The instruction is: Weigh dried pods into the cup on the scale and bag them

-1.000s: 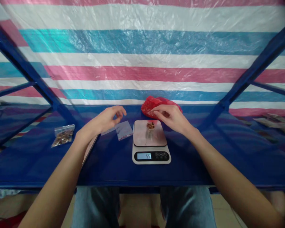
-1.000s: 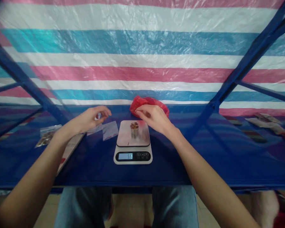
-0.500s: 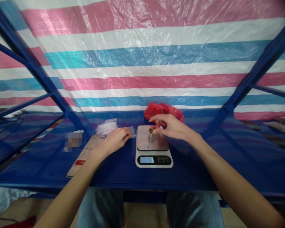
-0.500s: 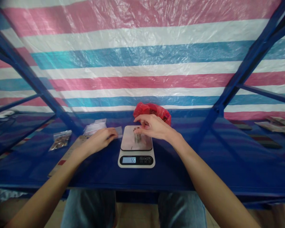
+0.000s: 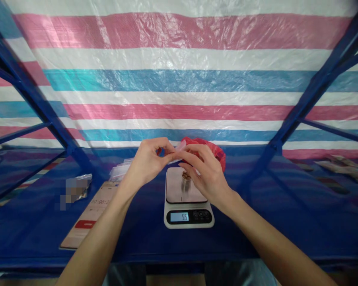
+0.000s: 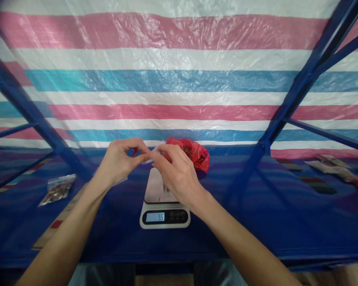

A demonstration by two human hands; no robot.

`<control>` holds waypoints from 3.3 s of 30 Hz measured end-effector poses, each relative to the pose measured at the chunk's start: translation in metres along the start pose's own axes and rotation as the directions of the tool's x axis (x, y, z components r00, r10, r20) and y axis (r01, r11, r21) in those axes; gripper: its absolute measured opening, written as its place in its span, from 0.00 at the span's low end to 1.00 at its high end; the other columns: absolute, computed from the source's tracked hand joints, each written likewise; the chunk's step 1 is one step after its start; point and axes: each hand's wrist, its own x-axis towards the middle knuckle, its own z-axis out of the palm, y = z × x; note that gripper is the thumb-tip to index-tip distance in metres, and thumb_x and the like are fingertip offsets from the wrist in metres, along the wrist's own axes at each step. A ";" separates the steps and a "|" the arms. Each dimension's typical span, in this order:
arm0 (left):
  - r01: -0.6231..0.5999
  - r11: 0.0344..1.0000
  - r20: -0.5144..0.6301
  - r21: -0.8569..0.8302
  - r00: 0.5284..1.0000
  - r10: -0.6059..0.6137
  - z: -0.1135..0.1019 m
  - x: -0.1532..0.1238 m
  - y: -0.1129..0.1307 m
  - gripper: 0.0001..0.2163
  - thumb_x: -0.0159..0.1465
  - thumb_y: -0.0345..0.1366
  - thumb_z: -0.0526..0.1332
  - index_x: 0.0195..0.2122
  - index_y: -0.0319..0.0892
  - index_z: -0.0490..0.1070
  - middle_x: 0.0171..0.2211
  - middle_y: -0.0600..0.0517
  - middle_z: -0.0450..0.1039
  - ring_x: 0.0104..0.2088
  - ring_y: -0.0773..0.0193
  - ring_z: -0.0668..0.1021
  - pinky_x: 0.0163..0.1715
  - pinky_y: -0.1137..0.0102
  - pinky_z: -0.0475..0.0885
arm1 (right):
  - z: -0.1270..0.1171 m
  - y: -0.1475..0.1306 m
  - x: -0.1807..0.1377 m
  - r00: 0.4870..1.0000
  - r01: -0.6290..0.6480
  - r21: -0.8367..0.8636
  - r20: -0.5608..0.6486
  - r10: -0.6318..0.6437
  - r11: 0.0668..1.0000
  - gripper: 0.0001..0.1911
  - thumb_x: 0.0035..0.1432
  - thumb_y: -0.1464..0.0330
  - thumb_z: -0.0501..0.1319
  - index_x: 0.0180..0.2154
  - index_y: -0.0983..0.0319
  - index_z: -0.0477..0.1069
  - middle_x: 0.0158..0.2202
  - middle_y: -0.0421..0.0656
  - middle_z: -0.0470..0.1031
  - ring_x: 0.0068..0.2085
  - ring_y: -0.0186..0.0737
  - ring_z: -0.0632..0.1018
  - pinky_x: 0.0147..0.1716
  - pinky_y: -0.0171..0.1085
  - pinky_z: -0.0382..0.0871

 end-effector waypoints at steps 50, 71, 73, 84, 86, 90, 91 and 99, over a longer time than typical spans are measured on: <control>-0.134 0.988 0.202 0.075 0.972 0.117 0.028 -0.021 -0.012 0.32 0.67 0.25 0.56 0.72 0.50 0.59 0.65 0.47 0.74 0.61 0.55 0.79 0.62 0.58 0.74 | -0.007 0.009 0.000 0.998 0.041 -0.018 0.056 -0.040 0.999 0.04 0.70 0.71 0.62 0.40 0.60 0.75 0.38 0.46 0.81 0.42 0.45 0.77 0.43 0.45 0.74; -0.155 0.988 0.240 -0.017 0.958 0.154 0.013 -0.019 -0.030 0.29 0.68 0.21 0.52 0.68 0.48 0.69 0.61 0.51 0.77 0.59 0.59 0.81 0.62 0.63 0.77 | -0.025 0.022 0.004 0.970 0.102 0.071 0.213 -0.115 0.992 0.07 0.70 0.74 0.61 0.45 0.63 0.78 0.43 0.48 0.81 0.47 0.47 0.74 0.46 0.47 0.70; -0.124 0.992 0.247 -0.035 0.960 0.129 0.013 -0.018 -0.030 0.29 0.67 0.21 0.52 0.67 0.47 0.70 0.59 0.51 0.79 0.57 0.59 0.83 0.60 0.63 0.78 | -0.025 0.024 0.001 0.976 0.082 0.094 0.195 -0.099 0.992 0.10 0.70 0.77 0.59 0.47 0.61 0.78 0.44 0.46 0.81 0.47 0.46 0.74 0.47 0.46 0.70; -0.135 0.991 0.253 0.001 0.959 0.130 0.015 -0.018 -0.029 0.24 0.70 0.23 0.53 0.63 0.48 0.75 0.58 0.52 0.80 0.58 0.59 0.82 0.60 0.63 0.78 | -0.015 0.015 -0.002 0.976 -0.203 0.288 0.138 0.169 0.936 0.06 0.70 0.76 0.60 0.41 0.61 0.74 0.38 0.42 0.78 0.44 0.39 0.76 0.46 0.41 0.71; -0.138 0.990 0.256 -0.006 0.957 0.135 0.015 -0.019 -0.022 0.19 0.71 0.28 0.59 0.61 0.48 0.76 0.57 0.50 0.81 0.56 0.57 0.83 0.58 0.62 0.79 | -0.015 0.014 -0.003 0.980 -0.181 0.255 0.125 0.153 0.950 0.06 0.70 0.76 0.59 0.44 0.61 0.73 0.39 0.43 0.78 0.43 0.40 0.76 0.45 0.41 0.71; -0.147 0.989 0.217 0.015 0.966 0.140 0.020 -0.020 -0.012 0.16 0.69 0.35 0.66 0.58 0.48 0.78 0.53 0.49 0.83 0.51 0.56 0.85 0.54 0.62 0.80 | -0.014 0.014 -0.004 0.992 -0.025 0.131 0.126 0.009 0.991 0.07 0.69 0.76 0.61 0.47 0.62 0.73 0.40 0.45 0.78 0.43 0.42 0.75 0.44 0.44 0.72; -0.161 0.986 0.194 0.034 0.969 0.151 0.022 -0.021 -0.011 0.15 0.70 0.35 0.65 0.57 0.48 0.78 0.53 0.50 0.83 0.51 0.57 0.84 0.54 0.62 0.79 | -0.013 0.014 -0.004 0.991 0.001 0.101 0.131 -0.014 0.995 0.07 0.69 0.76 0.62 0.47 0.62 0.73 0.40 0.45 0.79 0.43 0.43 0.76 0.44 0.44 0.72; -0.415 0.858 0.083 0.303 0.908 0.410 0.031 -0.022 -0.021 0.16 0.70 0.25 0.57 0.58 0.40 0.72 0.51 0.45 0.83 0.50 0.56 0.84 0.51 0.60 0.79 | -0.005 -0.001 -0.005 0.982 0.183 -0.162 -0.018 -0.188 0.970 0.11 0.64 0.79 0.66 0.48 0.66 0.77 0.47 0.52 0.83 0.50 0.51 0.78 0.48 0.51 0.75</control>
